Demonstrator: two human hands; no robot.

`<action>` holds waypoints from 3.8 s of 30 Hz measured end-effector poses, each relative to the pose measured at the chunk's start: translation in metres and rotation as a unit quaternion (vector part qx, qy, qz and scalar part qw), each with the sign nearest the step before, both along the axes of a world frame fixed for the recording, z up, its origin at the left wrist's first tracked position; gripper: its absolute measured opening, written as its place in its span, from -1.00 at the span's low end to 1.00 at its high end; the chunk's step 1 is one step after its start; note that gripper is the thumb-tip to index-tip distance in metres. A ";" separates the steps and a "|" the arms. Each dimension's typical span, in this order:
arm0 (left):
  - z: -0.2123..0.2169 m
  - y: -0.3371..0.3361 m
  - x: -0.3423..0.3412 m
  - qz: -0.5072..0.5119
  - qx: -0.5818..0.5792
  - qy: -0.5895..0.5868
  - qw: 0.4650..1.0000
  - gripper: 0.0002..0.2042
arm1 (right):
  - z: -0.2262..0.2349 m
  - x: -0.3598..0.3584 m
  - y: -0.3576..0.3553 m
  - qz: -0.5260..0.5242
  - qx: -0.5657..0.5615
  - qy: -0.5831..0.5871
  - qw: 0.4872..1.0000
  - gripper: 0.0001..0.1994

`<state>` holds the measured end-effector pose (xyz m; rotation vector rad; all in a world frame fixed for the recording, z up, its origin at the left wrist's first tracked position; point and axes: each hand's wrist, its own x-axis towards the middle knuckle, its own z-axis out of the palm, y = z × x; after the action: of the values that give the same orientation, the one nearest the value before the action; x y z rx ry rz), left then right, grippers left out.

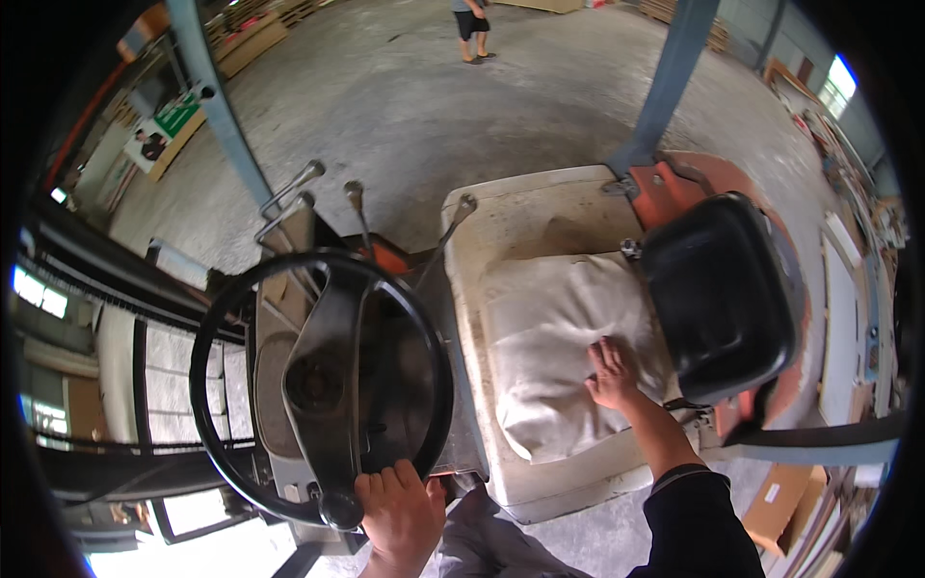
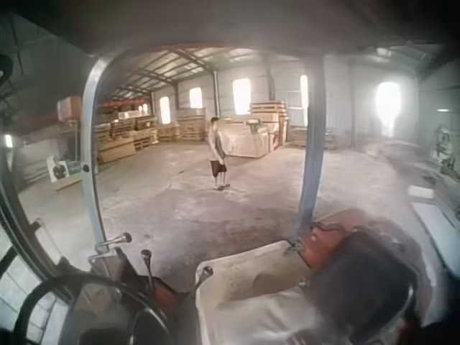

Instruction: The person operates a forklift by steering the wheel and manipulating control levers while driving through a warehouse containing stacks of wood panels.

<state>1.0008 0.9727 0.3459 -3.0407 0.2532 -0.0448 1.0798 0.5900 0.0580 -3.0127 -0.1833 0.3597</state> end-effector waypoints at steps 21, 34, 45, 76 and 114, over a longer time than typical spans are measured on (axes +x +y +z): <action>0.016 -0.029 0.059 0.047 -0.031 0.038 0.998 -0.59 | 0.050 0.124 -0.001 0.637 -0.345 0.350 0.593 -0.68; -0.028 -0.101 0.114 0.427 -0.126 -0.079 0.892 -0.78 | 0.020 0.507 0.133 0.265 -0.213 0.537 0.772 -0.88; -0.043 -0.110 0.115 0.513 -0.060 -0.142 0.844 -0.78 | 0.000 0.465 0.116 0.596 -0.083 0.335 0.725 -0.64; -0.022 -0.166 0.095 0.391 -0.285 -0.304 0.821 -0.47 | 0.224 0.354 0.025 0.685 0.119 0.436 0.571 -0.72; -0.015 -0.120 0.099 0.407 -0.403 -0.390 0.721 -0.84 | -0.127 0.217 0.505 0.316 0.588 0.223 0.710 -0.71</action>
<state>1.1002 0.8524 0.3308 -3.0880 -1.4918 -1.6718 1.2971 1.0952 -0.0688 -1.4587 -0.9623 0.6620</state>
